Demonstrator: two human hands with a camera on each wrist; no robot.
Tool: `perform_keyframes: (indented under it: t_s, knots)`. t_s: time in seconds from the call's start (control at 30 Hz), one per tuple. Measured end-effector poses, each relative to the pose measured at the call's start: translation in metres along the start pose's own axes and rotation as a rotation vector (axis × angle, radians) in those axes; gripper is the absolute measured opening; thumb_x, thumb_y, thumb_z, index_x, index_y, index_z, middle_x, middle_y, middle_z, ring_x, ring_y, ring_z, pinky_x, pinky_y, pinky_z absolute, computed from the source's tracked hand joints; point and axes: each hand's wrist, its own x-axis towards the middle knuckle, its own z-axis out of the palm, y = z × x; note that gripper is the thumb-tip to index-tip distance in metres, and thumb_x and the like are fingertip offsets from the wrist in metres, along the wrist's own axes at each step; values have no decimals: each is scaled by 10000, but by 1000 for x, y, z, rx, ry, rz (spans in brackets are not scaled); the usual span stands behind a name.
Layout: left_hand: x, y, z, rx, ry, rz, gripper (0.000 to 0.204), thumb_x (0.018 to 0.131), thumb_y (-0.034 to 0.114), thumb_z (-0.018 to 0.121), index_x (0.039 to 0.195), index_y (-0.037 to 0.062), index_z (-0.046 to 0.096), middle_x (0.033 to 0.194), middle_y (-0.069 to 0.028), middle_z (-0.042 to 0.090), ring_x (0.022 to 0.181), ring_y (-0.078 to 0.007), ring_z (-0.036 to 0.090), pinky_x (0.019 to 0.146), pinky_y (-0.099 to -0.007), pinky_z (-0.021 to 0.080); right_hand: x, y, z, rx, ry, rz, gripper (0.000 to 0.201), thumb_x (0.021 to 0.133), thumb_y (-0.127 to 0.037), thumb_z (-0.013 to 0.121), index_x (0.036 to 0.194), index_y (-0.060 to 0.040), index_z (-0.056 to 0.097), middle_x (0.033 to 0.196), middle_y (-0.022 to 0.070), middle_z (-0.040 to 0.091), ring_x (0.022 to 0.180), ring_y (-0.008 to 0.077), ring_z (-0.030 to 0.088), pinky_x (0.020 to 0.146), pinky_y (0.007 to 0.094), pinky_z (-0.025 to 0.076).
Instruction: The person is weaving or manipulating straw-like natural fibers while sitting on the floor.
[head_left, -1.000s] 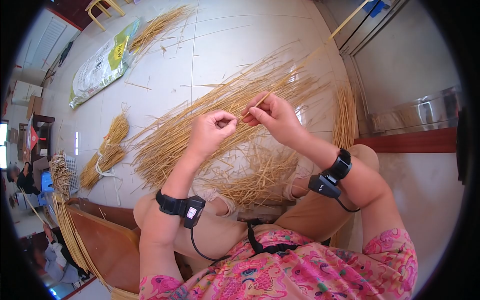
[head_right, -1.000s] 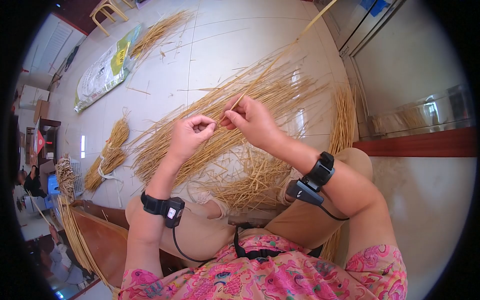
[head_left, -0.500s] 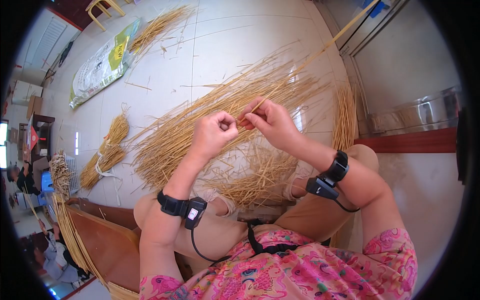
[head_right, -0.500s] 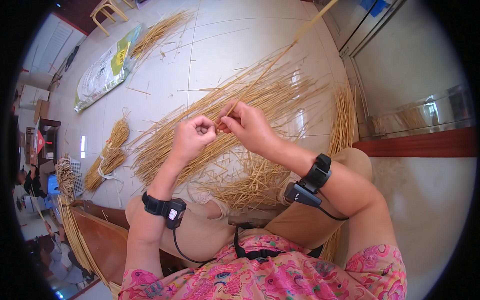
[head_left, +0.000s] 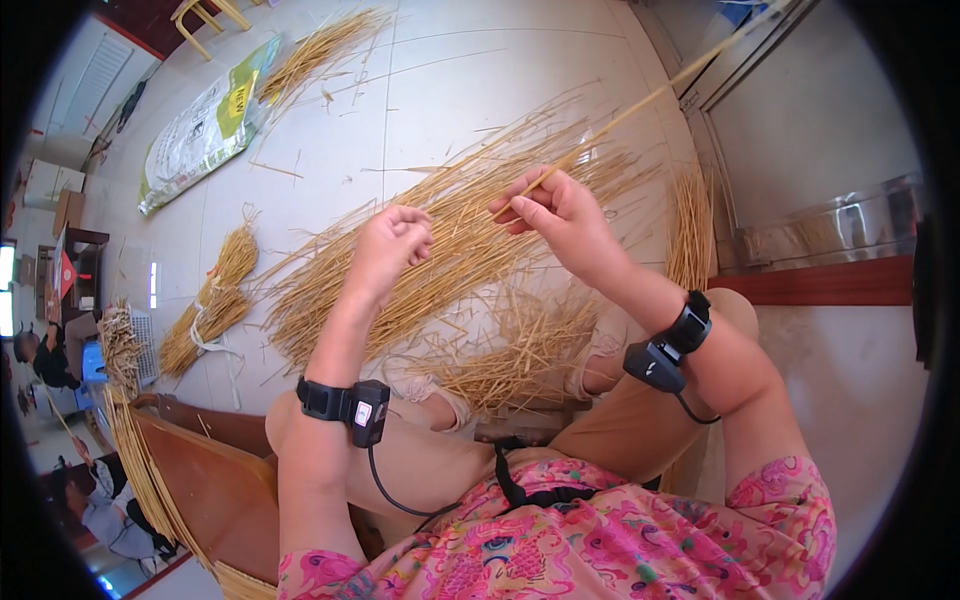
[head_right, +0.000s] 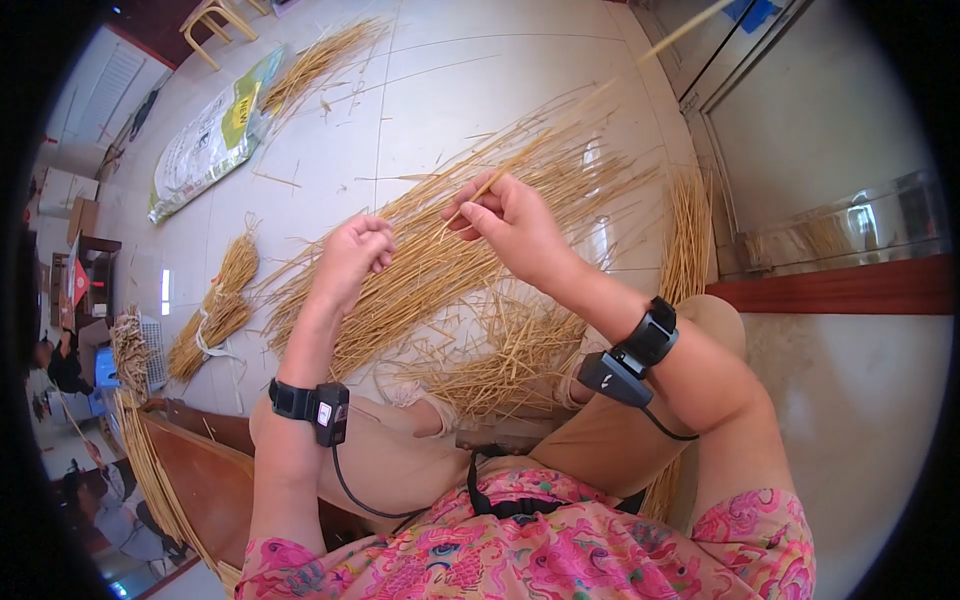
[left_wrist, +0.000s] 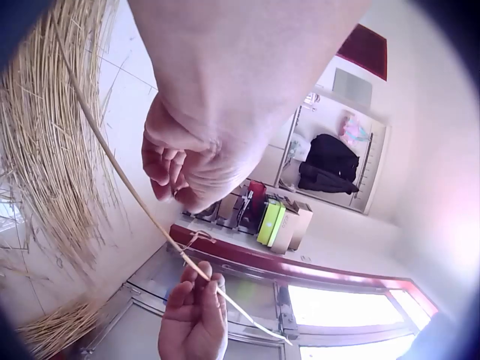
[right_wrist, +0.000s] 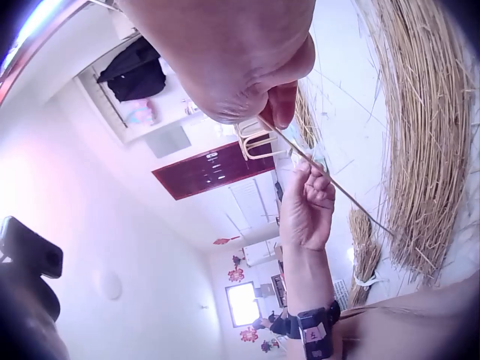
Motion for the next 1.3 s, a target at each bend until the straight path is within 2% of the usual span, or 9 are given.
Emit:
perform_keyframes:
  t_s: [0.13,0.23,0.6,0.73,0.93,1.13,1.23,1.3]
  knots:
    - [-19,17,23,-34,-208,28,181,829,113,579,956,-7,624,761,4,597,627,-31,484,548,-170,385,-1,0,-1,55,-42,25,78,924,-60,468,995,-28,476,961,118,624,864,151,614,743,259,510]
    - [-17,12,22,-74,-284,37,158,806,85,635,916,-28,645,791,-7,624,712,-33,542,649,-180,448,0,0,1,52,-58,28,78,924,-67,473,995,-35,476,962,116,625,860,149,615,728,257,510]
    - [-17,4,28,3,-214,72,113,789,54,636,870,-22,656,712,-9,626,613,-27,534,561,-170,435,0,2,1,-33,-65,75,77,917,-91,506,976,-45,487,900,80,615,818,133,616,709,248,512]
    - [-15,3,28,-92,-234,80,118,775,38,625,870,-23,657,694,-17,624,595,-40,542,550,-176,440,0,3,2,-17,-60,59,64,919,-75,497,969,-36,491,901,85,615,811,134,617,709,247,518]
    - [-13,-2,27,-70,-200,104,84,765,14,607,835,-15,643,705,-28,624,589,-44,539,543,-178,438,-2,2,6,-11,-60,14,70,920,-63,489,971,-17,497,909,98,618,814,142,620,723,252,523]
    - [-8,-2,19,-101,-113,-6,121,793,64,613,880,-16,636,739,-31,628,595,-46,518,534,-181,417,-2,3,4,84,-89,35,90,920,-57,484,994,-7,488,938,122,622,823,149,621,739,259,524]
    - [-12,4,17,-140,-242,-97,149,803,100,624,895,-16,643,751,-26,630,604,-46,513,533,-181,411,-2,1,2,104,-95,76,104,918,-55,486,1010,-6,479,942,125,622,826,150,621,746,261,524]
    - [-15,6,19,-178,-307,-95,157,803,107,627,902,-12,646,762,-24,632,602,-46,509,529,-181,407,-1,1,2,85,-86,87,115,916,-55,489,1019,-5,474,941,125,622,827,151,620,750,262,523]
